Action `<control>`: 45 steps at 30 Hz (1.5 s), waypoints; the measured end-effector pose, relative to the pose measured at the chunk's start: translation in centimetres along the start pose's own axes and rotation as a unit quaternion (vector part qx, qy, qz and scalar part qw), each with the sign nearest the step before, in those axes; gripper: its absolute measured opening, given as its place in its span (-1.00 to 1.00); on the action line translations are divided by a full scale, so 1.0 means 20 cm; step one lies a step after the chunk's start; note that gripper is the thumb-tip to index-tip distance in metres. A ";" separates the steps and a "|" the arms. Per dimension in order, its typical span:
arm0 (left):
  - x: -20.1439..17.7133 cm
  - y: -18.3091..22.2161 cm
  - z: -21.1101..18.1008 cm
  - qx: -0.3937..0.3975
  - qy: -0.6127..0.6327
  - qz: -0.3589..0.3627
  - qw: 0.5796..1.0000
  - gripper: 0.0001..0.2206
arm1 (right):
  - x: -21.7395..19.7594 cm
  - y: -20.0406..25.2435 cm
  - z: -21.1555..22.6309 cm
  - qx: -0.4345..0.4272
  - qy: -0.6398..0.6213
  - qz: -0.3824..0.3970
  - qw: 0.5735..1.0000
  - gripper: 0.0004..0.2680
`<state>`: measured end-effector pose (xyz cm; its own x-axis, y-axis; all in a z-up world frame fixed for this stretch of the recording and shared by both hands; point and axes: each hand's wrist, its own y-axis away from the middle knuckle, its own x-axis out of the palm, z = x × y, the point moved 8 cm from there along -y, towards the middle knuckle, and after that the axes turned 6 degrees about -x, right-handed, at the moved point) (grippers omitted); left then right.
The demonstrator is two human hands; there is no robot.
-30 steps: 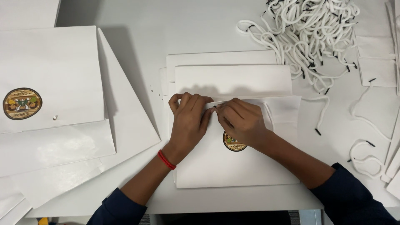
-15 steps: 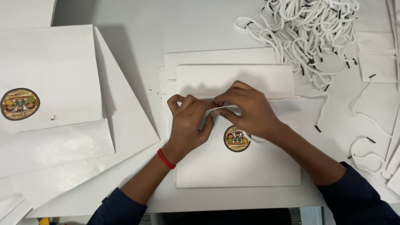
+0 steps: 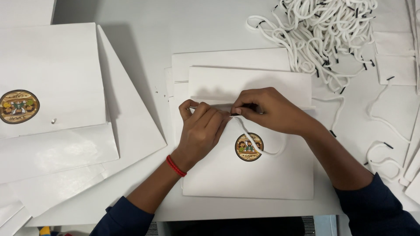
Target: Attaching rope handles to white paper gift bags.
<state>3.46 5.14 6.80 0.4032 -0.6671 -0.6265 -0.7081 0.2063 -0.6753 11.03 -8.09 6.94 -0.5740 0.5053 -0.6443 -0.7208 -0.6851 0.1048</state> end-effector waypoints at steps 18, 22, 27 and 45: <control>-0.01 0.00 -0.05 0.034 -0.025 -0.006 0.999 -0.91 | 0.05 0.02 -0.09 0.057 -0.061 0.056 0.995 -0.88; 0.00 0.01 -0.07 0.046 -0.028 -0.003 0.999 -0.90 | 0.05 0.02 -0.10 0.026 -0.050 0.083 0.995 -0.88; 0.00 0.00 -0.07 0.046 -0.026 0.001 0.999 -0.93 | 0.04 0.03 -0.09 0.047 -0.044 0.059 0.996 -0.89; -0.01 -0.01 0.02 -0.044 0.010 -0.011 0.999 -0.88 | 0.58 0.24 0.17 -0.131 0.298 -0.027 0.945 -0.95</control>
<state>3.78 5.50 6.96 0.4092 -0.6848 -0.6030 -0.7468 0.1283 -0.6525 -0.29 -3.74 2.55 -0.1627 0.2122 -0.9636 -0.5776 -0.8122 -0.0814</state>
